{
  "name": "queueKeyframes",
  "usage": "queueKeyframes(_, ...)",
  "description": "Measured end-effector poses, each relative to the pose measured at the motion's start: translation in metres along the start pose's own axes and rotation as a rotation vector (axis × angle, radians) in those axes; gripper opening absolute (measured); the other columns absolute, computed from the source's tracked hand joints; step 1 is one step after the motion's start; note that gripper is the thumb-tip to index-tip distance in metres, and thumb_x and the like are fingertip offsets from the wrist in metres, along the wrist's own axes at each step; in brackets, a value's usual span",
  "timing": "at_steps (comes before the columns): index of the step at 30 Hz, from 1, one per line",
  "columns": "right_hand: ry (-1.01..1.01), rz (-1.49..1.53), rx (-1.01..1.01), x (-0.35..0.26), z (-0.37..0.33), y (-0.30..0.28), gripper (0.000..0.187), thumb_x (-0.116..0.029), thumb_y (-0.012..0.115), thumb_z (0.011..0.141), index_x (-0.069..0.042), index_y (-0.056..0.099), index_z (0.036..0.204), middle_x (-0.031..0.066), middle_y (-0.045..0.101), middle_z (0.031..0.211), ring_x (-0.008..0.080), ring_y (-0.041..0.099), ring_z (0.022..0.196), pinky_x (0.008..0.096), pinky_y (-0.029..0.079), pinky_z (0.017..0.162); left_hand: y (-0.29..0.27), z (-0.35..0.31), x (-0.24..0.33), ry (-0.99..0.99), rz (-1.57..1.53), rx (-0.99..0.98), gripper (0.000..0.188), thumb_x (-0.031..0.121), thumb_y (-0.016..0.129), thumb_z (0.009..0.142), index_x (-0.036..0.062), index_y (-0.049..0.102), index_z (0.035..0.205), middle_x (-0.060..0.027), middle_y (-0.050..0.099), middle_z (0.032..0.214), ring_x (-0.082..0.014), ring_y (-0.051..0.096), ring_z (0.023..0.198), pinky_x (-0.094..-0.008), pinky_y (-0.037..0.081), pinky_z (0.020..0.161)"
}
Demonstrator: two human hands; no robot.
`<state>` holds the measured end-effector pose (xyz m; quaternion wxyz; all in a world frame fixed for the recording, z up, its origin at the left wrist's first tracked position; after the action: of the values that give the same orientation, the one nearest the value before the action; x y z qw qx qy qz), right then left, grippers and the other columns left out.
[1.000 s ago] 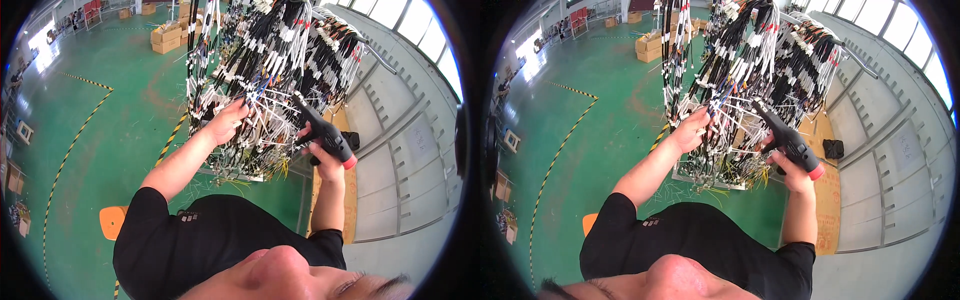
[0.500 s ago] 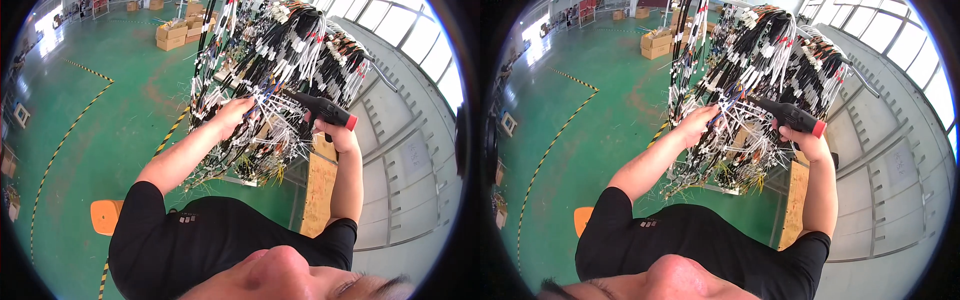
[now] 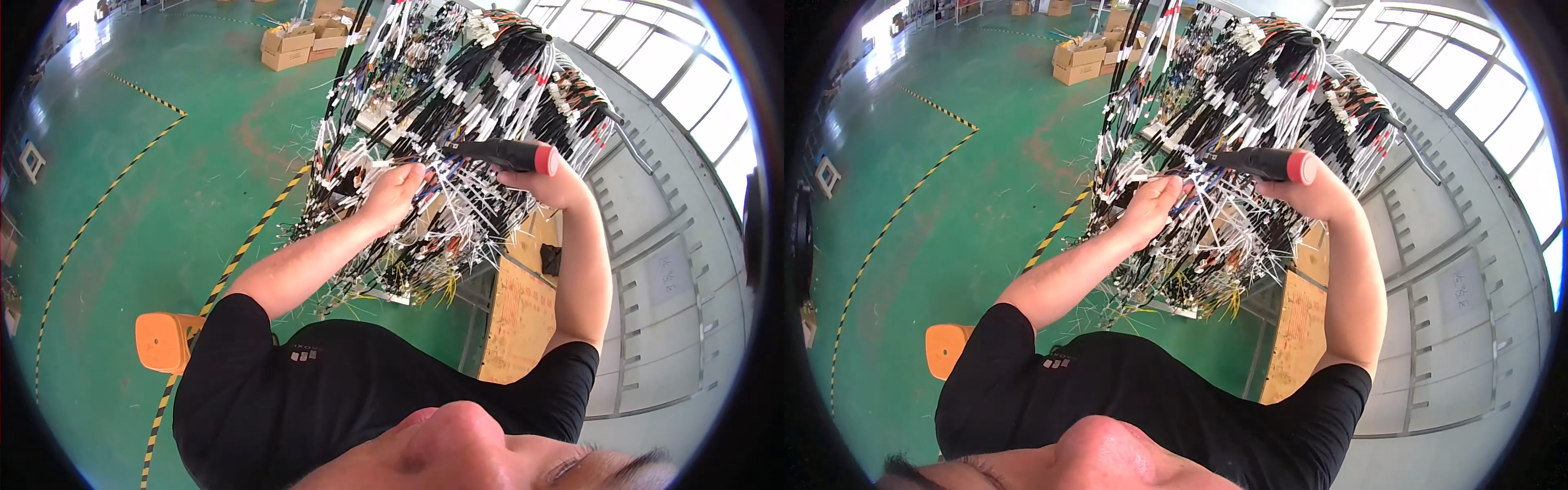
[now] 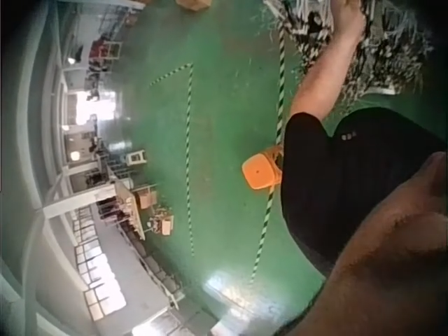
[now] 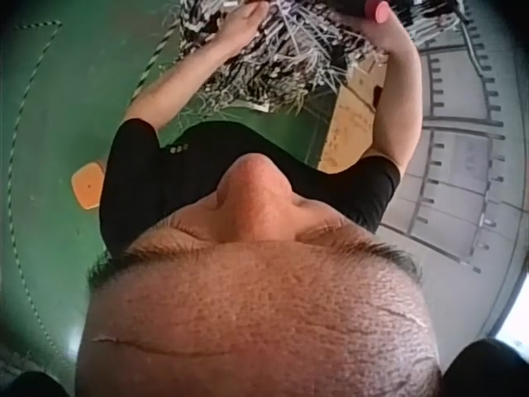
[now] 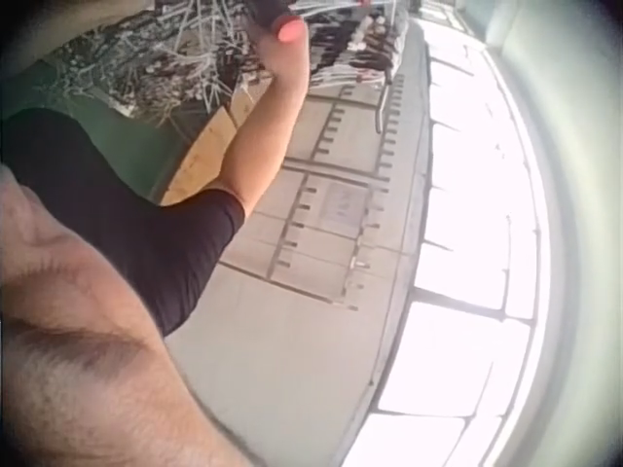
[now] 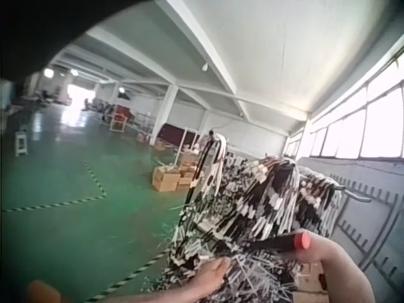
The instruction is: Tighten and trim cable ties on wire harness bundles using a specialized tensioning tool.
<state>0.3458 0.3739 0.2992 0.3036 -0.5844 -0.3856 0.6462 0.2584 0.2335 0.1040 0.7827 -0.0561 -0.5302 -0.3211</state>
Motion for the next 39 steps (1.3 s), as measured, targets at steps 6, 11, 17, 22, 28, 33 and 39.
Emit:
queueKeyframes(6, -0.218, -0.616, -0.095, -0.055, 0.015, 0.003, 0.041, -0.007, 0.082, 0.077, -0.01, 0.075, 0.116, 0.0116, 0.077, 0.104, 0.0345, 0.073, 0.098, 0.0406, 0.058, 0.087, 0.01, -0.001, -0.005, 0.001, -0.002, -0.027, 0.047, 0.037, 0.046, 0.116, -0.0031, 0.07, 0.115, -0.0068, 0.074, 0.101, -0.0131, 0.064, 0.093, -0.0313, 0.051, 0.088)
queueKeyframes(11, -0.125, -0.024, -0.237, -0.042, 0.012, -0.002, 0.039, -0.008, 0.082, 0.086, -0.003, 0.073, 0.123, 0.0061, 0.078, 0.107, 0.0159, 0.07, 0.09, 0.0338, 0.058, 0.083, 0.009, -0.002, -0.011, -0.026, -0.04, -0.044, 0.048, 0.038, 0.044, 0.117, -0.0024, 0.071, 0.118, -0.0049, 0.075, 0.106, -0.0112, 0.063, 0.099, -0.0309, 0.05, 0.093)
queueKeyframes(17, 0.11, 0.246, -0.237, -0.02, -0.009, 0.002, 0.041, -0.01, 0.081, 0.092, -0.006, 0.07, 0.132, 0.0019, 0.078, 0.108, 0.0082, 0.07, 0.09, 0.0259, 0.057, 0.062, 0.011, 0.004, -0.016, -0.115, -0.164, -0.084, 0.047, 0.038, 0.046, 0.117, -0.0014, 0.071, 0.117, -0.0027, 0.072, 0.108, -0.009, 0.06, 0.096, -0.0285, 0.048, 0.092)
queueKeyframes(22, -0.089, 0.167, -0.433, -0.044, -0.014, 0.014, 0.05, -0.007, 0.085, 0.087, -0.001, 0.069, 0.134, 0.0054, 0.079, 0.115, 0.0147, 0.071, 0.103, 0.0318, 0.057, 0.094, -0.002, 0.006, -0.022, -0.119, -0.085, -0.084, 0.045, 0.039, 0.046, 0.117, 0.0005, 0.069, 0.121, -0.0014, 0.071, 0.112, -0.0079, 0.062, 0.103, -0.0272, 0.049, 0.095)
queueKeyframes(28, -0.179, 0.448, 0.115, -0.051, -0.011, -0.029, 0.048, -0.012, 0.08, 0.091, -0.003, 0.066, 0.136, 0.0059, 0.077, 0.112, 0.0157, 0.071, 0.098, 0.0302, 0.059, 0.082, 0.003, 0.001, -0.015, -0.106, -0.101, -0.136, 0.049, 0.04, 0.04, 0.118, 0.0029, 0.07, 0.123, -0.0004, 0.071, 0.115, -0.0064, 0.06, 0.105, -0.0277, 0.048, 0.096)
queueKeyframes(33, 0.038, 0.346, 0.049, 0.012, -0.012, -0.015, 0.045, -0.008, 0.074, 0.091, -0.006, 0.066, 0.136, 0.0069, 0.076, 0.117, 0.0153, 0.07, 0.103, 0.0317, 0.061, 0.078, 0.001, 0.0, -0.006, -0.058, -0.096, -0.157, 0.049, 0.04, 0.037, 0.118, 0.0017, 0.068, 0.125, -0.0025, 0.072, 0.116, -0.0086, 0.064, 0.105, -0.0286, 0.051, 0.096)
queueKeyframes(39, 0.111, 0.455, 0.056, 0.03, -0.015, 0.014, 0.048, -0.007, 0.083, 0.089, -0.004, 0.068, 0.134, 0.0032, 0.074, 0.107, 0.0141, 0.068, 0.092, 0.0331, 0.063, 0.074, 0.003, -0.001, -0.011, -0.089, -0.138, -0.174, 0.049, 0.037, 0.036, 0.119, -0.0008, 0.067, 0.125, -0.0054, 0.073, 0.116, -0.0113, 0.07, 0.103, -0.0284, 0.055, 0.095)
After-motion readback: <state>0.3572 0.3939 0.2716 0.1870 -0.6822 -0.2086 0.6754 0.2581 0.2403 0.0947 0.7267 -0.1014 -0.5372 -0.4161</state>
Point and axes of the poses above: each hand's wrist, its own z-axis towards the middle knuckle, its own y-axis out of the palm, x = y × z, the point moved 10 cm from there along z, towards the middle knuckle
